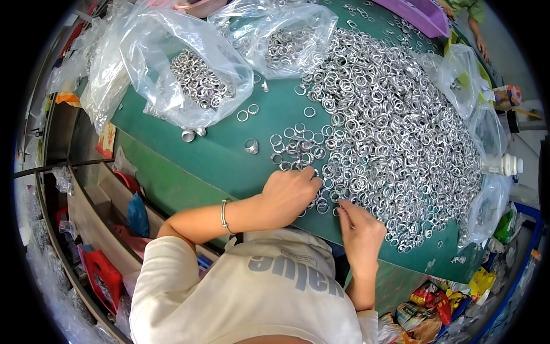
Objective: The person sorts through a large pile of small silver metal rings by hand, selecting individual rings and placing them into a smaller grouped pile on the table.
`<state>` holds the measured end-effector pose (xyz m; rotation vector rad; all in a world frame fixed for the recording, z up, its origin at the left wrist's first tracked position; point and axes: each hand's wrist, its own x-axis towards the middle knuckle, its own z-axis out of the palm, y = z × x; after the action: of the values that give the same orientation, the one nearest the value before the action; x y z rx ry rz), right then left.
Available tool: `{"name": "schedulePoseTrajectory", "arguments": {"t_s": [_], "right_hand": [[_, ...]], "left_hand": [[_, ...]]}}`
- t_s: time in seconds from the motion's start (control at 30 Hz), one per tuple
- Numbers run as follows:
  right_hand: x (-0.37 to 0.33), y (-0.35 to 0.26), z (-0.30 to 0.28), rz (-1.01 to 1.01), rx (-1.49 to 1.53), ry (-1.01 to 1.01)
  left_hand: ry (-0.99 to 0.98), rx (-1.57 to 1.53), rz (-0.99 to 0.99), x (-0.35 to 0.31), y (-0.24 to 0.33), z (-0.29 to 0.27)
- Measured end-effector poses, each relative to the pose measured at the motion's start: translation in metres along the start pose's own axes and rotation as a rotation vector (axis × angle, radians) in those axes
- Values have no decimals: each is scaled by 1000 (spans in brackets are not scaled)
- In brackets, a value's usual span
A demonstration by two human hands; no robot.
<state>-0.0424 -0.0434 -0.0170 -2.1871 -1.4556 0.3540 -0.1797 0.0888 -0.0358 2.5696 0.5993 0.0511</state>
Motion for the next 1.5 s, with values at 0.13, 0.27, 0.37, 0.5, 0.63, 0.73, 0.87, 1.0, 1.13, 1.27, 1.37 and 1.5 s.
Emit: {"name": "schedulePoseTrajectory", "arguments": {"t_s": [0.13, 0.27, 0.37, 0.5, 0.63, 0.73, 0.87, 1.0, 1.13, 1.27, 1.37, 1.5], "right_hand": [[8, 9, 19, -155, -153, 2], [9, 16, 16, -94, 68, 64], [11, 21, 0, 176, 617, 23], [15, 41, -10, 510, 1490, -21], [20, 41, -11, 402, 2009, 23], [20, 39, -8, 360, 2077, 44], [10, 37, -3, 406, 1742, -71], [3, 27, 4, 244, 1445, 23], [6, 21, 5, 445, 1655, -44], [6, 5, 20, 195, 782, 44], [14, -6, 14, 421, 967, -166], [19, -4, 17, 262, 823, -126]], "left_hand": [[-28, 47, 79, 7, -4, -4], [-47, 62, 81, 4, -10, -12], [-45, 74, 44, 3, -14, -10], [-54, 97, 73, 11, -16, -8], [-34, 57, 89, 19, -18, -5], [9, 13, 54, 18, -14, -5], [40, -62, -9, 17, -15, -3], [40, -930, -153, 16, -22, -20], [4, -2124, -112, -3, -37, -18], [47, -2163, -328, -17, -43, -6], [115, -2167, -314, -21, -42, -4], [217, -2045, -241, -23, -44, -3]]}}
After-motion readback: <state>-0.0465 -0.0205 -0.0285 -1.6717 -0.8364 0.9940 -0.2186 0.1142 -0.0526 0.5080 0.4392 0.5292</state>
